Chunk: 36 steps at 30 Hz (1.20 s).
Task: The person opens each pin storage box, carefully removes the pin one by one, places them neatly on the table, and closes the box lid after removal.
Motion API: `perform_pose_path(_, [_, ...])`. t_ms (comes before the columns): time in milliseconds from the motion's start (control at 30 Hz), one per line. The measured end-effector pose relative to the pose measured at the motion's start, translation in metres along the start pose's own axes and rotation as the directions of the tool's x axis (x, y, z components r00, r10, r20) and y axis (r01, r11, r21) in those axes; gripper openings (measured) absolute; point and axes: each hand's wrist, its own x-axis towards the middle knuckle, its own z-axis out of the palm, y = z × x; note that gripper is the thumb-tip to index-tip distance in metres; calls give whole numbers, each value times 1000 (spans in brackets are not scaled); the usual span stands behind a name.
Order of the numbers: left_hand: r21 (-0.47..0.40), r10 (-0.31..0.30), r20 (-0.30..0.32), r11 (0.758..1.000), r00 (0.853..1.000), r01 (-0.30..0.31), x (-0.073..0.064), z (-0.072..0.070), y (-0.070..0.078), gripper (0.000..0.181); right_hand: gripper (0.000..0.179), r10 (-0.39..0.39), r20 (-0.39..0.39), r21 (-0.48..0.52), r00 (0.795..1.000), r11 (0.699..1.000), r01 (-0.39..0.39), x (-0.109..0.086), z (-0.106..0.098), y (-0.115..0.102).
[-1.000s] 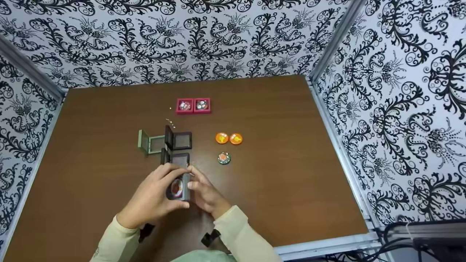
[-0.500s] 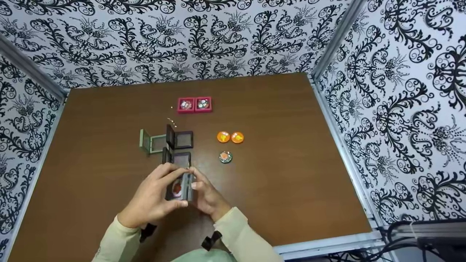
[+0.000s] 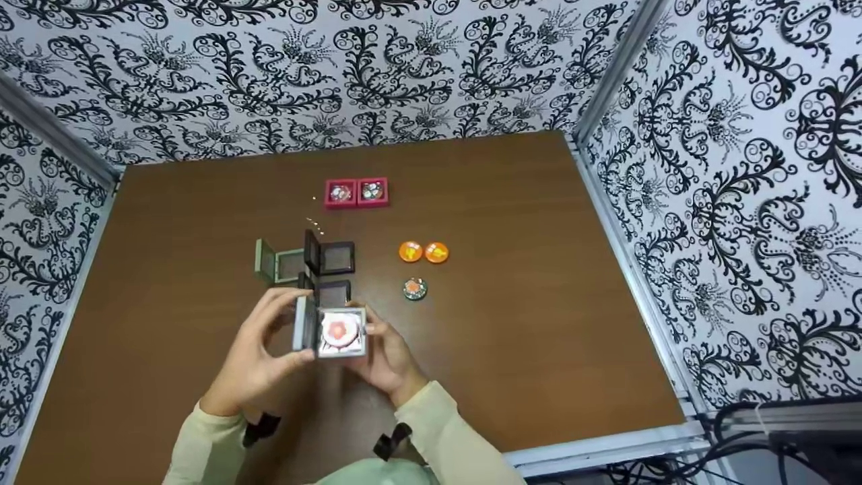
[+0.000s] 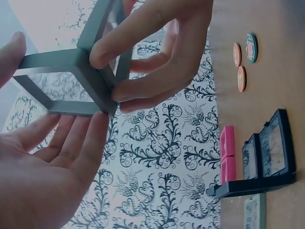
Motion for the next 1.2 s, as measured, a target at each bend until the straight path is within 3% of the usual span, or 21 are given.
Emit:
perform_pose_path(100, [-79, -23, -22, 997, 999, 21, -1, -3, -2, 81, 40, -5, 5, 0, 1000, 1000, 5, 0, 0, -3])
perform_pose_path(200, [-114, -34, -33, 993, 999, 30, -1, -6, -4, 81, 42, -45, 7, -165, 999, 985, 45, 2, 2, -11])
perform_pose_path(233, [-112, -38, -35, 993, 999, 34, -2, -7, -5, 80, 43, -70, 12, -269, 997, 961, 71, 4, 4, -15])
perform_pose_path(267, [-106, -40, -36, 994, 999, 36, -2, -8, -6, 80, 45, -97, 26, -392, 995, 915, 99, 6, 6, -20])
perform_pose_path(300, [-101, -42, -37, 994, 998, 38, -3, -10, -7, 80, 45, -119, 49, -530, 992, 838, 127, 9, 9, -25])
perform_pose_path(333, [-92, -41, -39, 995, 998, 37, -3, -11, -8, 80, 44, -133, 81, -671, 988, 726, 153, 11, 13, -30])
perform_pose_path(367, [-84, -41, -39, 996, 998, 38, -3, -12, -9, 80, 43, -131, 115, -799, 985, 577, 170, 14, 17, -36])
perform_pose_path(433, [-63, -32, -39, 998, 999, 30, -3, -14, -11, 81, 42, -76, 190, -952, 979, 229, 202, 20, 27, -48])
perform_pose_path(467, [-55, -29, -38, 998, 999, 27, -2, -15, -11, 81, 42, -24, 224, -972, 974, 64, 225, 24, 32, -52])
perform_pose_path(500, [-50, -24, -36, 999, 999, 22, -2, -15, -12, 81, 41, 34, 257, -962, 966, -82, 259, 27, 37, -56])
perform_pose_path(533, [-44, -21, -35, 999, 999, 19, -2, -16, -12, 82, 41, 93, 273, -935, 958, -208, 287, 30, 42, -59])
perform_pose_path(600, [-34, -18, -34, 999, 999, 17, -2, -16, -14, 82, 38, 192, 306, -845, 932, -396, 359, 37, 50, -63])
perform_pose_path(667, [-28, -23, -36, 999, 999, 22, -2, -16, -14, 82, 36, 259, 346, -734, 902, -523, 432, 42, 55, -64])
perform_pose_path(733, [-27, -19, -37, 999, 999, 18, -1, -16, -14, 82, 36, 293, 401, -630, 868, -600, 493, 47, 58, -64])
perform_pose_path(767, [-26, -13, -37, 1000, 999, 13, -1, -16, -14, 82, 36, 294, 445, -588, 846, -617, 523, 49, 59, -64])
perform_pose_path(867, [-18, 28, -49, 999, 998, -29, 1, -22, -16, 81, 38, 225, 555, -564, 801, -605, 561, 54, 62, -72])
perform_pose_path(900, [-13, 44, -60, 999, 997, -45, 1, -27, -17, 81, 39, 181, 577, -581, 796, -594, 557, 55, 62, -78])
perform_pose_path(967, [-9, 51, -83, 999, 995, -52, 1, -38, -20, 81, 40, 79, 579, -638, 812, -577, 511, 54, 61, -94])
perform_pose_path(1033, [-9, 23, -128, 1000, 992, -25, -2, -55, -26, 80, 42, -4, 530, -691, 848, -582, 429, 50, 56, -113])
perform_pose_path(1133, [-24, -77, -204, 997, 976, 74, -12, -80, -39, 78, 46, -58, 408, -717, 911, -639, 281, 39, 39, -139])
perform_pose_path(1200, [-40, -151, -237, 989, 960, 146, -19, -93, -52, 77, 46, -68, 327, -693, 943, -695, 190, 31, 22, -153])
